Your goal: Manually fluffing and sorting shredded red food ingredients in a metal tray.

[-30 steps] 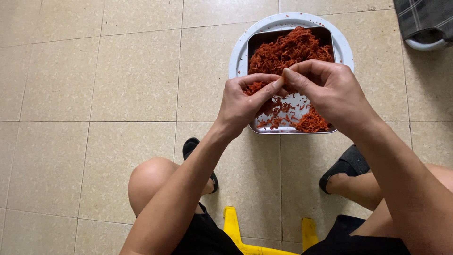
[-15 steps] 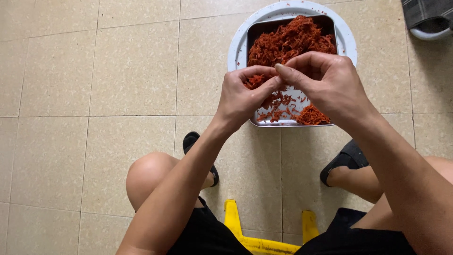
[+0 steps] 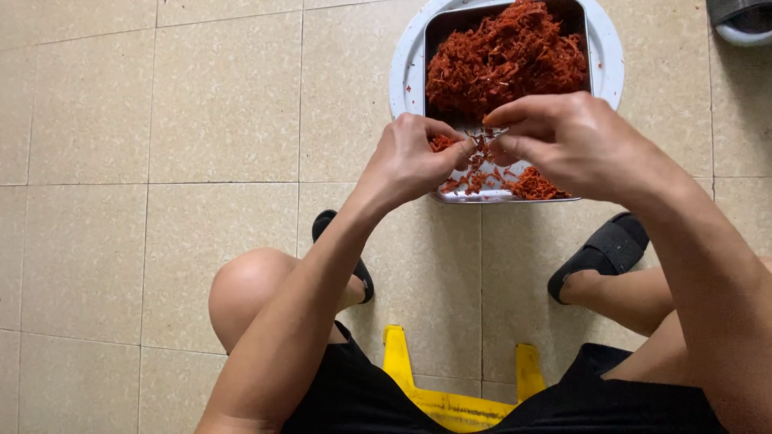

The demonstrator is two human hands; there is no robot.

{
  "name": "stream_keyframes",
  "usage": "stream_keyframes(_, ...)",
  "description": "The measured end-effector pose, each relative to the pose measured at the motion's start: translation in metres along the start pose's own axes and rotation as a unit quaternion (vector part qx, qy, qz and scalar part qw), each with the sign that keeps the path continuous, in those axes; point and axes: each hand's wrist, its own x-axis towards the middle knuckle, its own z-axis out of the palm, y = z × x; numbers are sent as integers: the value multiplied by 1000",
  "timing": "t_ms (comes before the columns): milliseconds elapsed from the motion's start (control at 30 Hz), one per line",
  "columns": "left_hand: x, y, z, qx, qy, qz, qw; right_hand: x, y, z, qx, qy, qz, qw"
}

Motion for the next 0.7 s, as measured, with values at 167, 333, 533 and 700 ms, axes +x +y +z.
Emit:
stream_keyframes(167, 4, -5, 5, 3, -31, -34, 999, 6, 7, 6, -52, -35, -20, 998)
stream_keyframes(333, 2, -1, 0, -8, -17, -8, 1000, 4, -12, 6, -78, -25, 45, 996)
stream_keyframes(533, 1, -2, 5, 95, -5, 11, 995, 22, 26, 44, -208, -41, -7, 977)
stream_keyframes(700, 8, -14, 7, 107, 10, -58, 993, 25, 11, 61, -222, -85, -37, 971)
